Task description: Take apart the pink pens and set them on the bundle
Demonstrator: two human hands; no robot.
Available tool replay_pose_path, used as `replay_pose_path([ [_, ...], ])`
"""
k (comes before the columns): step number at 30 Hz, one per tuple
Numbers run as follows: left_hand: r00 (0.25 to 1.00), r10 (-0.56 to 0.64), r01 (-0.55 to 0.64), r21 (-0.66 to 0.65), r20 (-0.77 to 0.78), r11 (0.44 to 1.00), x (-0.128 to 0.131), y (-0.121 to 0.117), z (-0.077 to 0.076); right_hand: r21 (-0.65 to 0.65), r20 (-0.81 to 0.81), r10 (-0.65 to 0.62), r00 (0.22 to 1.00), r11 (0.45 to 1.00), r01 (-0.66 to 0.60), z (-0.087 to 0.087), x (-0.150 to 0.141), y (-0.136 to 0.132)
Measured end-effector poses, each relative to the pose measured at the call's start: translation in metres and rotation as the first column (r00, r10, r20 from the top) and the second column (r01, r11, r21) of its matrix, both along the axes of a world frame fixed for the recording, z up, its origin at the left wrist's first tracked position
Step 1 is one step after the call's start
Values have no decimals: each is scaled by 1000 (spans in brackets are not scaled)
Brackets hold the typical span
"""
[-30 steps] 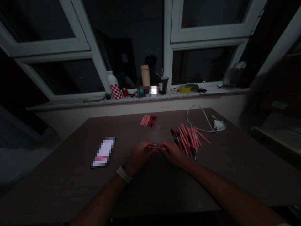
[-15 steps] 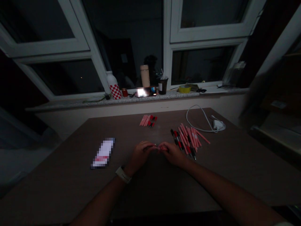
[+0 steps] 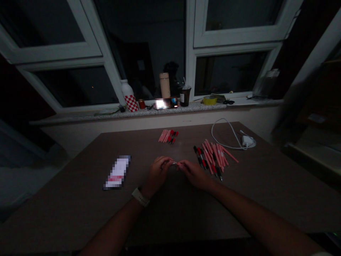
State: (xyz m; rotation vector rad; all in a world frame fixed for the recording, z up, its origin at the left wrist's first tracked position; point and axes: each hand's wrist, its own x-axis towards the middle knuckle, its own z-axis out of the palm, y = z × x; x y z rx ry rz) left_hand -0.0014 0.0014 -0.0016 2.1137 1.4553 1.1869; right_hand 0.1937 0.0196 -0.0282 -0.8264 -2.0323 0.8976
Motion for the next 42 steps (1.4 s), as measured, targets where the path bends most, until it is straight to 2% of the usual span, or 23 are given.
replay_pose_path([
  [11,990,-92,95,30,-103,995,1,-1,-2,44,57,16,998,999,-19,5,1,-5],
  [15,992,-90,93,26,-88,995,2,-1,-4,15,9,19,1000,1000,-19,1,0,-3],
  [18,996,-75,74,-10,-52,997,3,0,-6,-16,-77,-44,996,999,43,-4,-1,0],
  [22,998,-47,52,-137,45,989,4,0,-9,-12,-103,-146,984,989,146,-4,1,2],
  [29,981,-38,84,-242,189,967,4,5,-12,121,-93,-204,975,969,214,-2,4,4],
  [37,963,-1,95,-338,268,936,2,5,-10,176,-153,-167,974,965,193,6,5,0],
  [42,953,8,101,-344,301,934,1,6,-12,196,-172,-136,976,966,169,6,6,1],
])
